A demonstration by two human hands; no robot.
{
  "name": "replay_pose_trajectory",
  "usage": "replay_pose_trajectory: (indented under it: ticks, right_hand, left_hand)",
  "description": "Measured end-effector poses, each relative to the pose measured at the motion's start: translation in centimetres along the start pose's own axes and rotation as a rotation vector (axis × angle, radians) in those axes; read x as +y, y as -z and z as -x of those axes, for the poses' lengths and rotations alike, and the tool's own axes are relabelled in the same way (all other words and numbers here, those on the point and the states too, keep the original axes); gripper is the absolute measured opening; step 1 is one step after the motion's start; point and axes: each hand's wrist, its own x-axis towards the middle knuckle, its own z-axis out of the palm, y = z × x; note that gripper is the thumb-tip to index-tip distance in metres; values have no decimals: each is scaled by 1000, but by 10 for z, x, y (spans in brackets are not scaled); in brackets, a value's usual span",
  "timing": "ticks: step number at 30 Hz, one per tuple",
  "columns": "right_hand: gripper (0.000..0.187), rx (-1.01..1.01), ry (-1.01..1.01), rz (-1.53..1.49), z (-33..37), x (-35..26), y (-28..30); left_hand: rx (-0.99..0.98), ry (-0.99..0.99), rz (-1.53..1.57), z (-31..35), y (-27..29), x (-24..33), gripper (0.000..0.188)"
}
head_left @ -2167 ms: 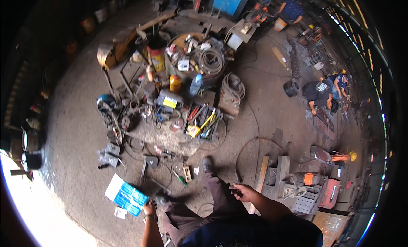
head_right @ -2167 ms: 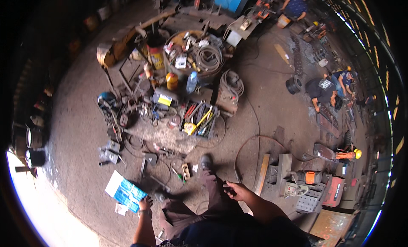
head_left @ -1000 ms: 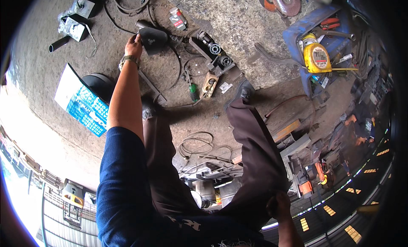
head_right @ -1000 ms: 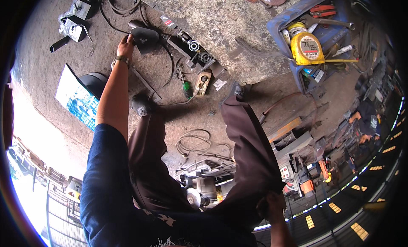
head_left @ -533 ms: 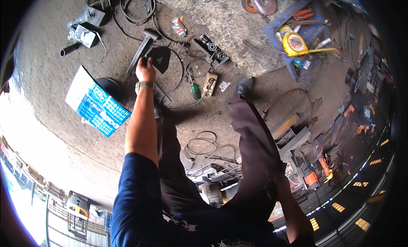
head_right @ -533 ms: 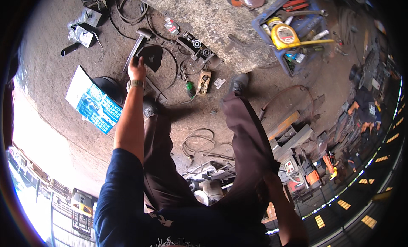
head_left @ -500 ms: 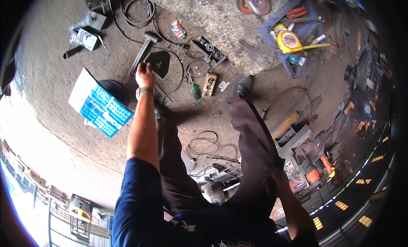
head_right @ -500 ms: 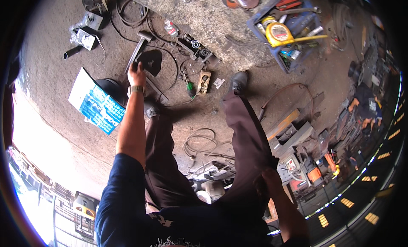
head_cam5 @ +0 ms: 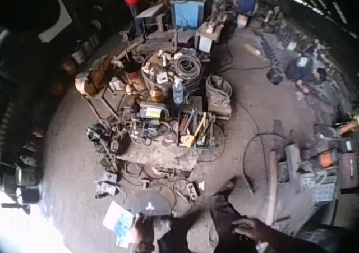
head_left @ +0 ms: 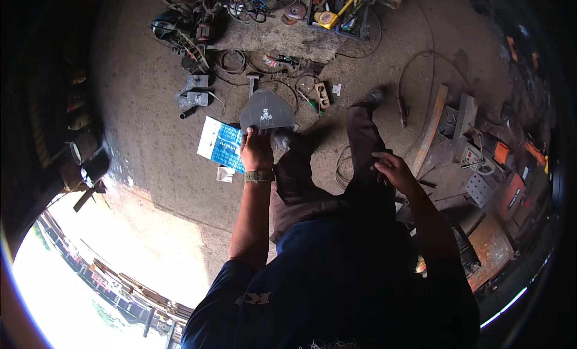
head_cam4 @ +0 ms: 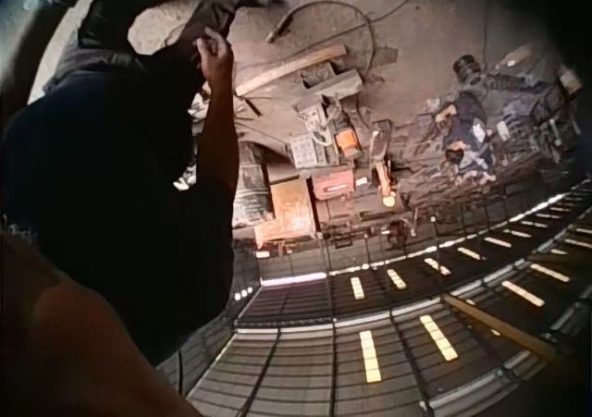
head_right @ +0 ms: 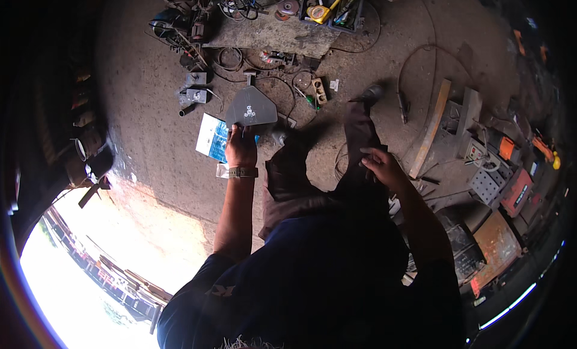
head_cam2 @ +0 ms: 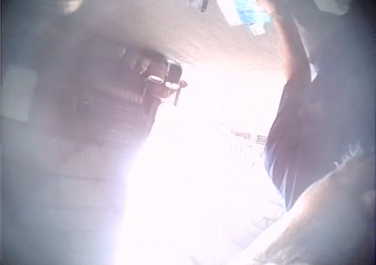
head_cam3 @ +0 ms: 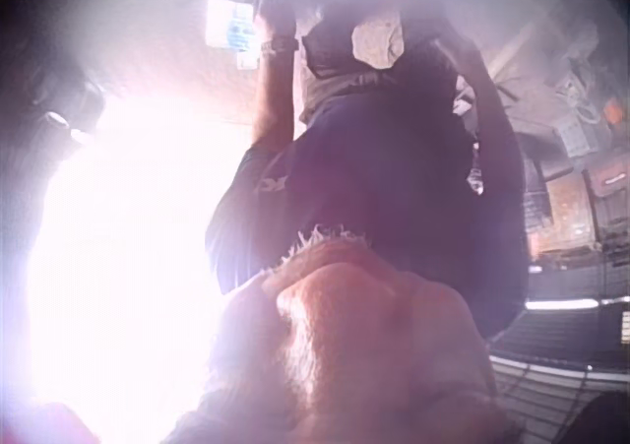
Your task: The person walks through a metal fabrication workshop, picks up a power cord, plugs it into a welding machine, and then picks up a welding torch and a metal rod. The person moves around the workspace while handling these items.
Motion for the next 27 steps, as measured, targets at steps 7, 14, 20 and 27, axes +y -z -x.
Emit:
replay_pose_trajectory:
  ticks: [7, 14, 20, 27]
  right_hand:
    - [39, 346, -14, -96, 103, 38, 129]
    - [37, 733, -357, -556, 181, 171, 216]
    - [31, 911, -320, -797, 254, 191, 215]
    - [38, 1062, -447, -1038, 260, 214, 137]
  left_hand:
    - [-309, -804, -947, 9, -102, 60, 23]
    - [-357, -972, -1135, 50, -262, 123, 14]
    - [-551, -954, -981, 63, -406, 133, 18]
    - [-793, -122, -209, 23, -533, 110, 23]
